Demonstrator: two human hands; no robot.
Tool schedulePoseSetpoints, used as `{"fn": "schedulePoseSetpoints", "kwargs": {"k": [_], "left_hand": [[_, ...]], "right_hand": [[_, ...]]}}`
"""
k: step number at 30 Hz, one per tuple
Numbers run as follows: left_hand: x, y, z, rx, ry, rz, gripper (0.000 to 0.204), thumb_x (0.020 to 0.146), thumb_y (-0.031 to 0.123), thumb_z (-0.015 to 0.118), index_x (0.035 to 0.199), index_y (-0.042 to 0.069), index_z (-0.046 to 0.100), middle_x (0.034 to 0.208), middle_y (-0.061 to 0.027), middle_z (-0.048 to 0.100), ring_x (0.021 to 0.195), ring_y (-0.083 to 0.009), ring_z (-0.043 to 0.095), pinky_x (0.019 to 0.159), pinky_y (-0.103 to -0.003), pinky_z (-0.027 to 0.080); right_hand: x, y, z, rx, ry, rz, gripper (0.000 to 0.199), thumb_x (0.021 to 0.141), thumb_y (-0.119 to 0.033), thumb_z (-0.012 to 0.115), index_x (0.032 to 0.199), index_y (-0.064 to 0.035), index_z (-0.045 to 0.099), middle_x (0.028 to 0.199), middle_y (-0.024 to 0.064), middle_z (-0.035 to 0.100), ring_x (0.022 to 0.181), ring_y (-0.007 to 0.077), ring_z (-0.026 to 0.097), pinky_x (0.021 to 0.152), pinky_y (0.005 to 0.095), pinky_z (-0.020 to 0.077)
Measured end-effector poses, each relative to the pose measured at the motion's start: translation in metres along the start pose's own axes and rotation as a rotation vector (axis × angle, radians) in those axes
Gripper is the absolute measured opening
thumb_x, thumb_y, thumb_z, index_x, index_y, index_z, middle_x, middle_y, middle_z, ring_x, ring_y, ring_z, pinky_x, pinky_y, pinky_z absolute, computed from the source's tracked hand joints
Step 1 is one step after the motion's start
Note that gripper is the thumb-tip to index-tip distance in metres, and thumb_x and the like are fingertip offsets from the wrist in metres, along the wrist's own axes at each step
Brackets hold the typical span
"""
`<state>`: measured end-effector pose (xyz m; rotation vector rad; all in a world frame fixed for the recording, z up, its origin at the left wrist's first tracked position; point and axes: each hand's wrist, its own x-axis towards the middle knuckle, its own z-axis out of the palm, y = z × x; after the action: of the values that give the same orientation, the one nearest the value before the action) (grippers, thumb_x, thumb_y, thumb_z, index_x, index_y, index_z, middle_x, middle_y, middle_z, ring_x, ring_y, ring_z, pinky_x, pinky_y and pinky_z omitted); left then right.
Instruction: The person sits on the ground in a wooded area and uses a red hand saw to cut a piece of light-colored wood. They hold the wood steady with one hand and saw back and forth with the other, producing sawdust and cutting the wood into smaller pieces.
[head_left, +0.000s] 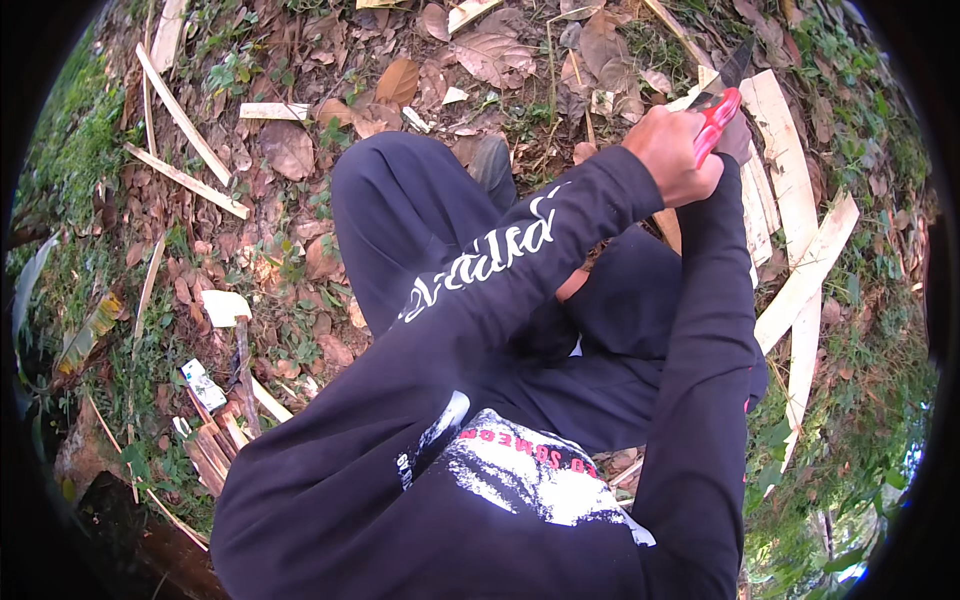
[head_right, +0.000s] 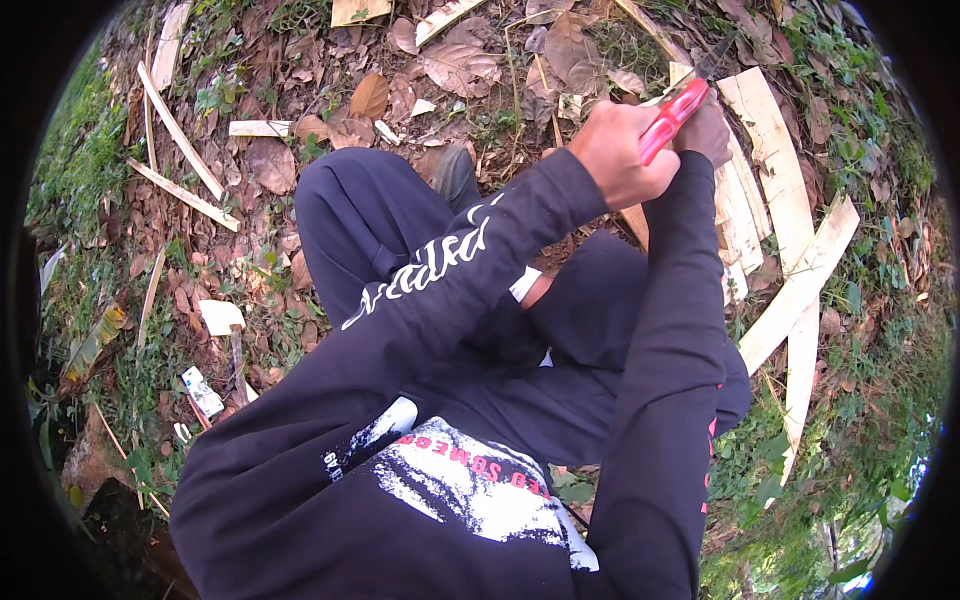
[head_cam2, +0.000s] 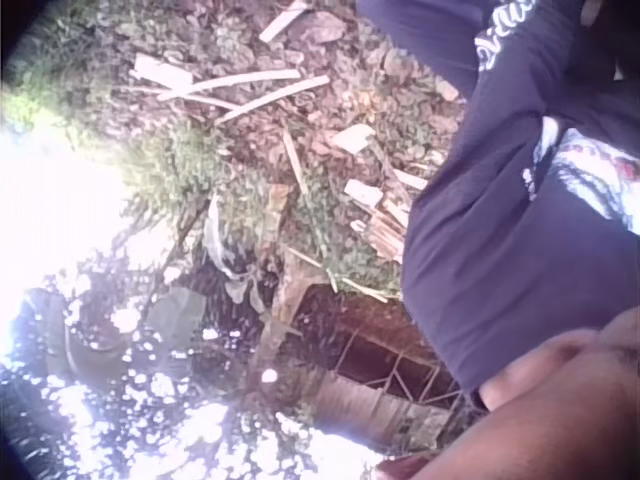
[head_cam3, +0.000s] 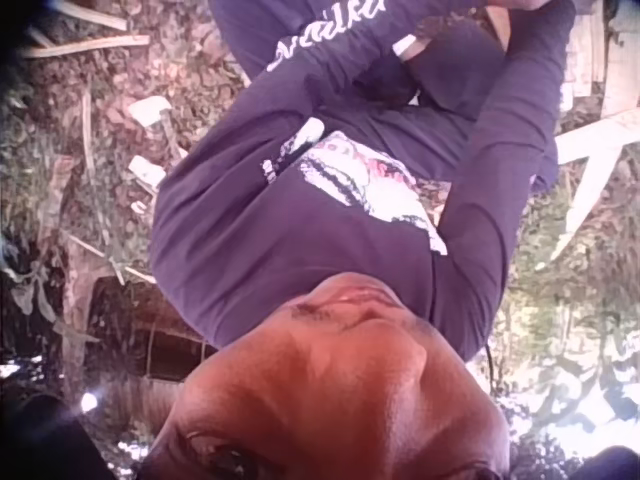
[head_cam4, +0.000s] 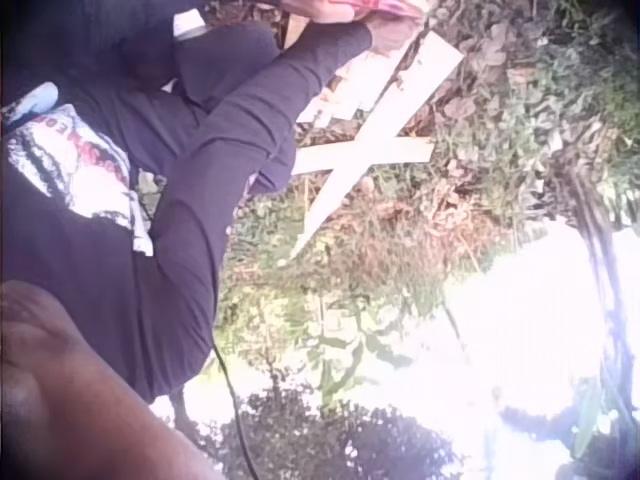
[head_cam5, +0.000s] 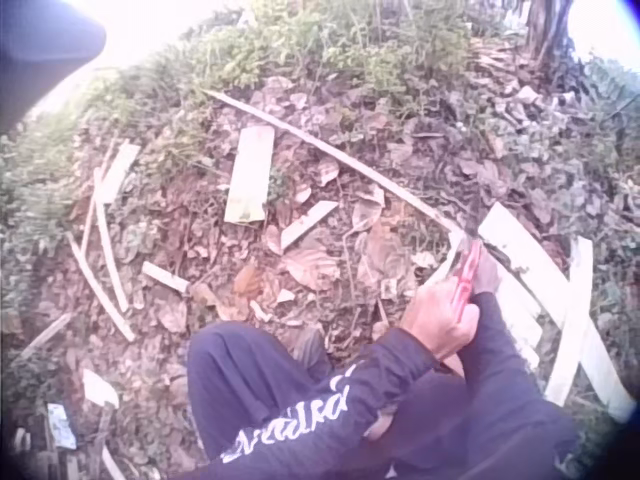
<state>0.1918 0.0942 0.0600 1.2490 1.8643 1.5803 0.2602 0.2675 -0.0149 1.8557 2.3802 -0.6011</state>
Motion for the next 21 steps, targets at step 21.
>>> {"fn": "schedulePoseSetpoints", "kwargs": {"k": [21], "left_hand": [[-0.095, 0.056, -0.043, 0.064, 0.02, -0.365, 0.014, 0.08, -0.004, 0.057, 0.09, -0.004, 0.067, 0.059, -0.0075, 0.058, 0.054, -0.0091, 0.056, 0.054, -0.026, 0.046]], "right_hand": [[-0.001, 0.001, -0.008, 0.129, 0.123, 0.2, 0.058, 0.102, -0.043, 0.03, 0.102, -0.0071, 0.076, 0.11, 0.0164, 0.072, 0.111, 0.0305, 0.064, 0.099, 0.0502, 0.0368]]}}
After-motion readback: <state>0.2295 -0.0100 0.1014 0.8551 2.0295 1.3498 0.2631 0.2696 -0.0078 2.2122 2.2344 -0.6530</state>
